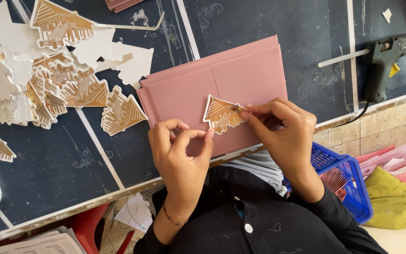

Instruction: The person uses a hot glue gun to apply adhesive to white paper cutouts shaped like houses and presses them onto pink folded cards. They repeat this process for multiple cards, stacking the finished items on the table.

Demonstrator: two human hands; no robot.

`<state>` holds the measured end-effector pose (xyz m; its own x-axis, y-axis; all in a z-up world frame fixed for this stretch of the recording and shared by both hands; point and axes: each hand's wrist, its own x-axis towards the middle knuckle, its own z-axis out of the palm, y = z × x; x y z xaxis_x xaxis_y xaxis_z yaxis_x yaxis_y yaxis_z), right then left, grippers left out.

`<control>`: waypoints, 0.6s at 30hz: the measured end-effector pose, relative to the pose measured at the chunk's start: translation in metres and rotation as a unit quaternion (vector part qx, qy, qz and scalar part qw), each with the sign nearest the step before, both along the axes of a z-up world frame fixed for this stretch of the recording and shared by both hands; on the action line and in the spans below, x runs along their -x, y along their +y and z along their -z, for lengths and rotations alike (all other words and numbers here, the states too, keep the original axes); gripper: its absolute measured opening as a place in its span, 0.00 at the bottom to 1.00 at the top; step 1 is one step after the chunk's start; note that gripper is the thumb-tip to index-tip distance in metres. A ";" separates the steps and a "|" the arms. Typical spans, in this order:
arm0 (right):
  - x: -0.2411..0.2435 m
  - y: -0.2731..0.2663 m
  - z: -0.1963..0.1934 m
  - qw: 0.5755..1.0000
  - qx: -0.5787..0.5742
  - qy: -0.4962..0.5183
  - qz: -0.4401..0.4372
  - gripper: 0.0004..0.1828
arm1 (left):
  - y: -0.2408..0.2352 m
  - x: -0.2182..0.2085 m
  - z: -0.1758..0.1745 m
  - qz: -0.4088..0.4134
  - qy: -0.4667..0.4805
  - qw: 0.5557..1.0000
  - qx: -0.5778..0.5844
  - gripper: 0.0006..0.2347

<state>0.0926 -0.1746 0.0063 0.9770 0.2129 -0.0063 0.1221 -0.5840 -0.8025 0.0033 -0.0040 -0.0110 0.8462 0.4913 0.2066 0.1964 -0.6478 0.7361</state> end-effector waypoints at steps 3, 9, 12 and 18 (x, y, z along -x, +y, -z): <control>0.001 -0.002 0.001 1.000 0.004 0.007 0.002 0.09 | 0.000 -0.001 -0.001 0.002 0.000 1.000 -0.009 0.10; 0.003 -0.003 0.007 1.000 0.027 0.016 0.006 0.12 | 0.005 -0.003 -0.003 0.018 0.070 0.997 -0.030 0.15; 0.001 0.006 -0.007 0.996 0.079 -0.007 -0.033 0.10 | 0.010 -0.004 -0.005 0.024 0.102 0.993 -0.055 0.21; -0.005 -0.013 -0.028 0.988 0.125 -0.052 -0.079 0.11 | 0.026 -0.025 -0.091 0.091 0.031 0.991 -0.095 0.25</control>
<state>0.0981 -0.1879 0.0343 0.9297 0.3676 0.0210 0.3022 -0.7294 -0.6137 0.0282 0.0215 0.0803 0.9311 0.2860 0.2264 0.1035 -0.8023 0.5879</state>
